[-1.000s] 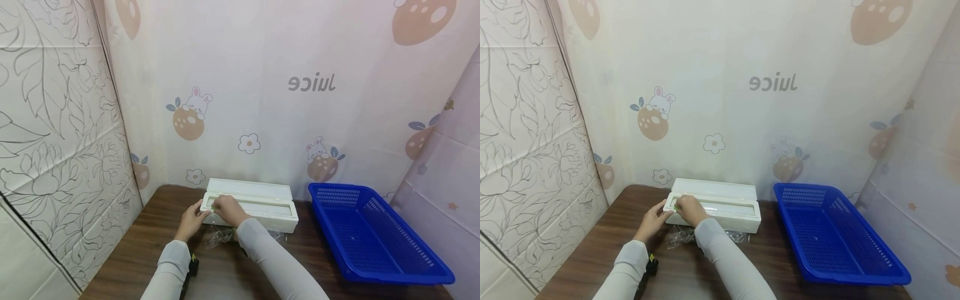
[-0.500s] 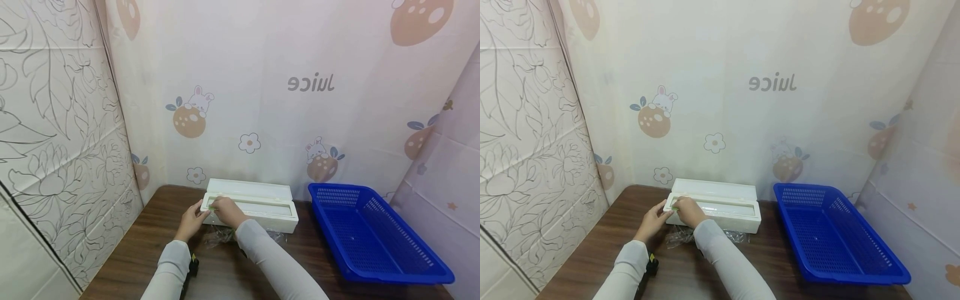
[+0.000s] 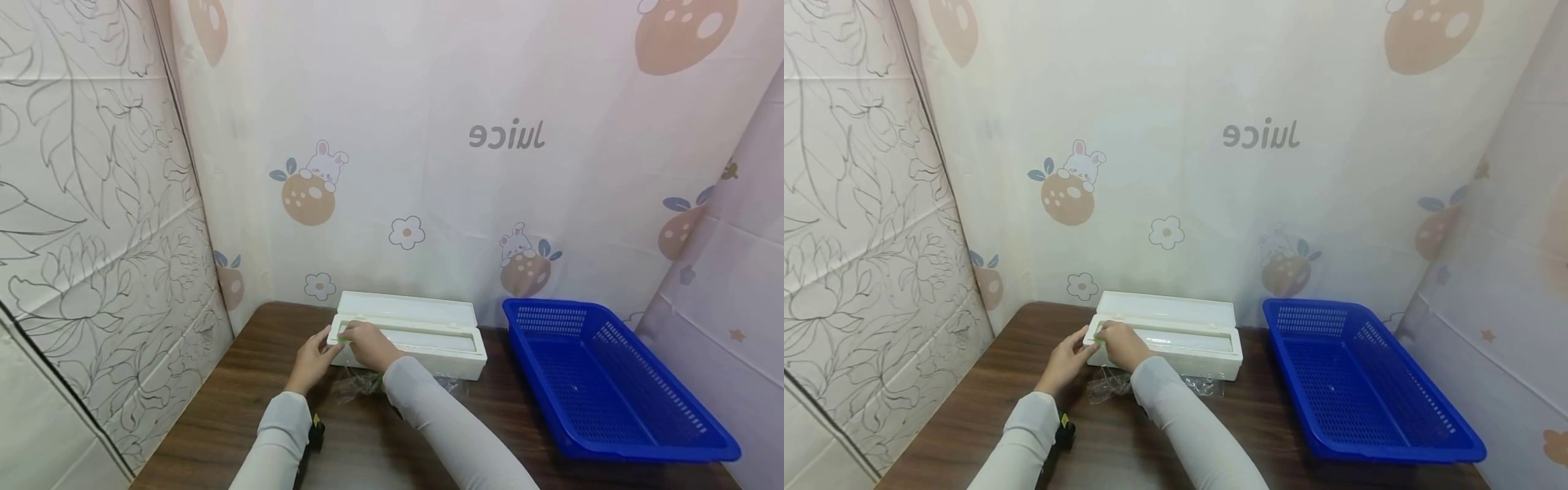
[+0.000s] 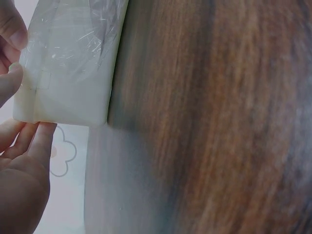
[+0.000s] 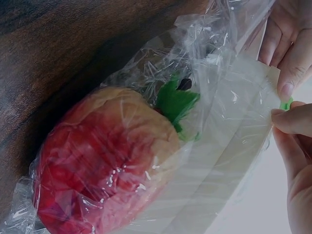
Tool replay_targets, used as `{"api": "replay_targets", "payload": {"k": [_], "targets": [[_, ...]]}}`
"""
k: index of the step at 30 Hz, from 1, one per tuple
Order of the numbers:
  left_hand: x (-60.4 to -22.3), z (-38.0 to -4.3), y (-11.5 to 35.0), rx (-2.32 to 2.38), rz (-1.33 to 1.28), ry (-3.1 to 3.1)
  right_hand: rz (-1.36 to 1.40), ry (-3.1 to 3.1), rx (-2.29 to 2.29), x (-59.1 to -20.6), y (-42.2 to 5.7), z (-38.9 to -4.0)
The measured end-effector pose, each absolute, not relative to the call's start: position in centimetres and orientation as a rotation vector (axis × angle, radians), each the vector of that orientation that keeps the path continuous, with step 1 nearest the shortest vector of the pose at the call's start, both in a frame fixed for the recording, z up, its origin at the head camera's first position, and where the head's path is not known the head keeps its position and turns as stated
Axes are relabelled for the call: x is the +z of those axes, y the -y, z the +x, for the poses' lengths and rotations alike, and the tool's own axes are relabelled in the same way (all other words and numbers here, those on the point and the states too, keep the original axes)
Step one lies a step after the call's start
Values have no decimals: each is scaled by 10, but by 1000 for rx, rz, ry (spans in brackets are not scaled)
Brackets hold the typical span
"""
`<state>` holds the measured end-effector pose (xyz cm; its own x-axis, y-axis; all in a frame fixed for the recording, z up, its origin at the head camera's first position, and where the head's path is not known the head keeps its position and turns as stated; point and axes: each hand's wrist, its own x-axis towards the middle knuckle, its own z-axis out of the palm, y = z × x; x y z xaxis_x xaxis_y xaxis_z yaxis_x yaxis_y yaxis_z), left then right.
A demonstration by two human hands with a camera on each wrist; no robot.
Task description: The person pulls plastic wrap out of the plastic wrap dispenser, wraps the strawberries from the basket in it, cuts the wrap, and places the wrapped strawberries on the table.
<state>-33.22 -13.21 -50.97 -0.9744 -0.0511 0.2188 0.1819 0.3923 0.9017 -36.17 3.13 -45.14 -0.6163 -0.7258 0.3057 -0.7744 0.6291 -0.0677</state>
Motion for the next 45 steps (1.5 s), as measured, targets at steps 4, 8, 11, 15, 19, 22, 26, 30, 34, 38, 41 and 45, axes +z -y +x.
{"api": "replay_targets", "payload": {"k": [4,8,11,15,19,22,26,30,34,38,41,45], "targets": [[-509,-332,132,-1611,-123,2446,1247,2581,274,-452,-30,-362],[-508,-331,132,-1624,-132,2434,1276,2552,265,-452,-30,-362],[-509,-331,133,-1630,-132,2430,1288,2536,251,-452,-30,-362],[-510,-330,134,-1613,-125,2450,1262,2562,247,-452,-28,-360],[-510,-329,134,-1601,-134,2463,1207,2602,308,-449,-25,-360],[-511,-329,134,-1602,-134,2448,1202,2605,341,-446,-23,-359],[-510,-331,134,-1571,-136,2442,1222,2593,328,-444,-19,-358],[-510,-331,134,-1560,-146,2443,1203,2602,287,-443,-14,-358],[-508,-330,135,-1578,-133,2446,1188,2640,276,-441,-10,-360],[-507,-329,137,-1618,-158,2452,1153,2710,329,-441,-8,-361],[-507,-327,137,-1690,-171,2439,1132,2763,402,-441,-9,-361],[-508,-323,137,-1779,-152,2406,1125,2800,485,-440,-16,-360]]}}
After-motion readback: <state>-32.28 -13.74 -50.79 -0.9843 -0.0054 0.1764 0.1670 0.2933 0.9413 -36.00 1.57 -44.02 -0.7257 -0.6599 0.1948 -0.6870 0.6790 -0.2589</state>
